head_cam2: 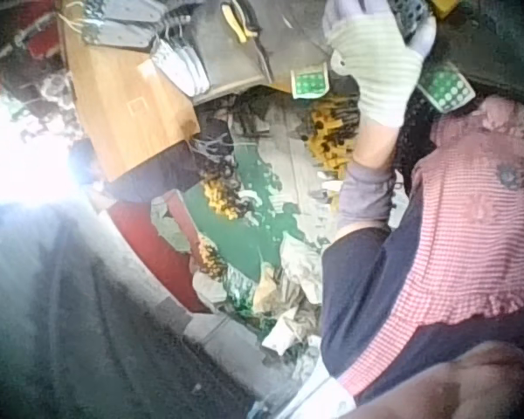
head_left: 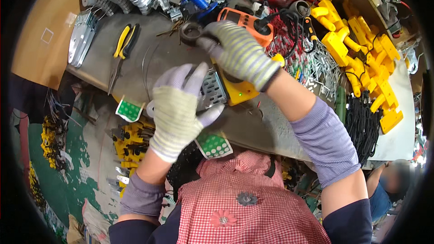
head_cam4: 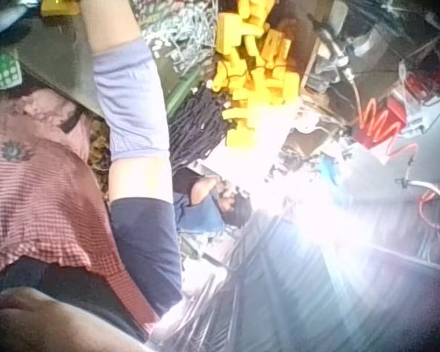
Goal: Assembling a yellow plastic electronic housing by inserting wires and using a soldering iron.
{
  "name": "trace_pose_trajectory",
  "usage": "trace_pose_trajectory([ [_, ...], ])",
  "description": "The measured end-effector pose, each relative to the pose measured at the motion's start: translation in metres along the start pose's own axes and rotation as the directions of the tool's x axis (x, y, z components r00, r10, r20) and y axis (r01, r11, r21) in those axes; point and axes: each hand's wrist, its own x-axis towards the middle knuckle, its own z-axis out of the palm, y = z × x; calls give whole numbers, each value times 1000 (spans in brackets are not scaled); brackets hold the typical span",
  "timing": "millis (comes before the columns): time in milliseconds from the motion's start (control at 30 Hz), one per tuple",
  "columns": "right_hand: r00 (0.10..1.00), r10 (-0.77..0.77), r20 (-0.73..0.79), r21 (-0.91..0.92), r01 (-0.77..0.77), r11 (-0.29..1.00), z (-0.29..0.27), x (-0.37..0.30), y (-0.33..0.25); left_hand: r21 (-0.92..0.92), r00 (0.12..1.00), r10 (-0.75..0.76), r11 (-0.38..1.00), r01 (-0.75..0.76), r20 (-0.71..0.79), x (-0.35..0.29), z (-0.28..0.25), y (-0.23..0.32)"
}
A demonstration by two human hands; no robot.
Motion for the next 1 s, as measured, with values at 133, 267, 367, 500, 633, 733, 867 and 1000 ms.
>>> trace_pose_trajectory([
  [133,989,49,-139,212,-18,977,-38,-57,-32,-298,978,-193,940,163,-74,-86,-21,9],
  [267,911,298,286,537,-410,737,-48,-140,-59,-615,682,-481,319,722,551,-151,0,19],
  [367,930,239,280,430,-344,835,-30,-166,-69,-738,689,-323,-45,674,649,-145,22,35],
  [500,981,139,135,307,-175,936,-10,-176,-70,-647,569,-386,-101,756,726,-121,11,46],
  [633,980,119,160,238,-156,959,-10,-173,-72,-665,607,-424,14,746,672,-123,4,41],
  [733,980,95,172,196,-129,972,-8,-169,-75,-701,717,-439,236,673,542,-116,4,43],
  [867,975,38,220,54,-51,997,-7,-164,-78,-603,761,-433,465,648,483,-109,-1,44],
  [1000,961,-70,267,-112,103,988,-8,-159,-80,-636,799,-443,491,596,406,-104,-2,49],
])
